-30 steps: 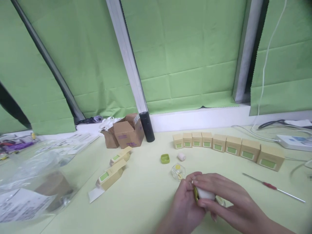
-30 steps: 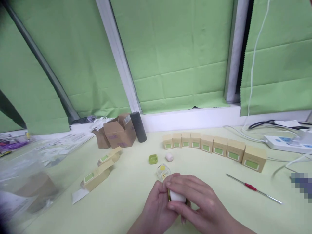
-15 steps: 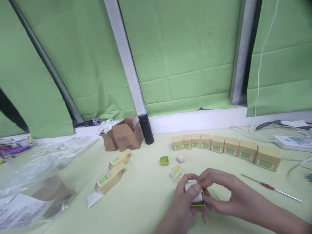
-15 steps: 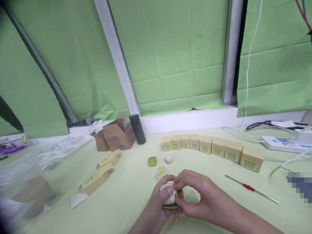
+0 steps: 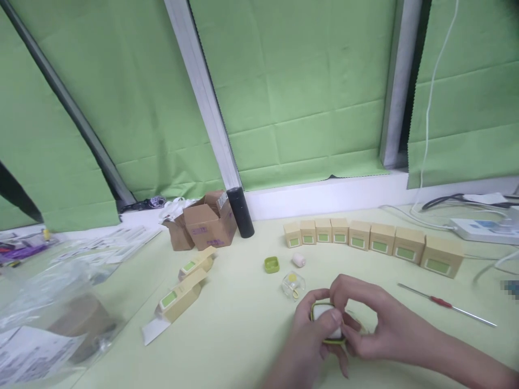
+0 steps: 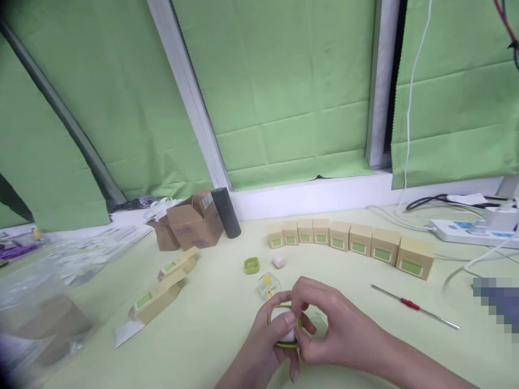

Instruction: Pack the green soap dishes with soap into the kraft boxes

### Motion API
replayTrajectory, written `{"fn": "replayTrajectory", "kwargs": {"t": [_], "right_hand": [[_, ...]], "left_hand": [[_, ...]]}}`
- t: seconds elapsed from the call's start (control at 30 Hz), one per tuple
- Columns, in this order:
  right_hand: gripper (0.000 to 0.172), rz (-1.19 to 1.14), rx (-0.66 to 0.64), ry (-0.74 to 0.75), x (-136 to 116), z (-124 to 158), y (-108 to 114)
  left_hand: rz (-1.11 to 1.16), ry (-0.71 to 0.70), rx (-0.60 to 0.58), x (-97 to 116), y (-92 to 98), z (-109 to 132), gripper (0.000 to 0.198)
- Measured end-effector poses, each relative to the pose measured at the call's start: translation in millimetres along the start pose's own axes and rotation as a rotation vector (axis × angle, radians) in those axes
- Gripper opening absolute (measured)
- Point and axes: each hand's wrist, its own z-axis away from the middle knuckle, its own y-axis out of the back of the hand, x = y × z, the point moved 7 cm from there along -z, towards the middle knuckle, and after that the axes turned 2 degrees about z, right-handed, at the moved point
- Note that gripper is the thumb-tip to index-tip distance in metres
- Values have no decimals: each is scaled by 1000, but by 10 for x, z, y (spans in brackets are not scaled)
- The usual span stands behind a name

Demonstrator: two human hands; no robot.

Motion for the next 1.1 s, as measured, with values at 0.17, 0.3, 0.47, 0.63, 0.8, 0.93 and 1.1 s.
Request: {"fn": "replayTrajectory", "kwargs": {"t": [0.17, 0.3, 0.47, 0.63, 0.8, 0.93, 1.1], "right_hand": [[24, -76, -88, -3, 40, -12, 83], [24, -38, -125, -16, 82, 1, 49], [30, -88, -141, -66, 153, -9, 4], [26, -163, -116, -142, 273, -24, 56], [41, -150, -79, -185, 315, 4, 52], [21, -296, 90, -262, 423, -50, 212], [23, -301, 103, -328, 516, -10, 349]], "left_hand": [[89, -50, -64, 72, -42, -11, 40], [76, -100, 42, 139, -25, 37, 24], [136, -152, 26, 186, -56, 47, 18], [301, -166, -54, 179, -95, 26, 9], [326, -131, 21, 151, -45, 6, 19], [56, -178, 44, 147, 9, -18, 29], [-584, -220, 106, 61, 31, -30, 31]]}}
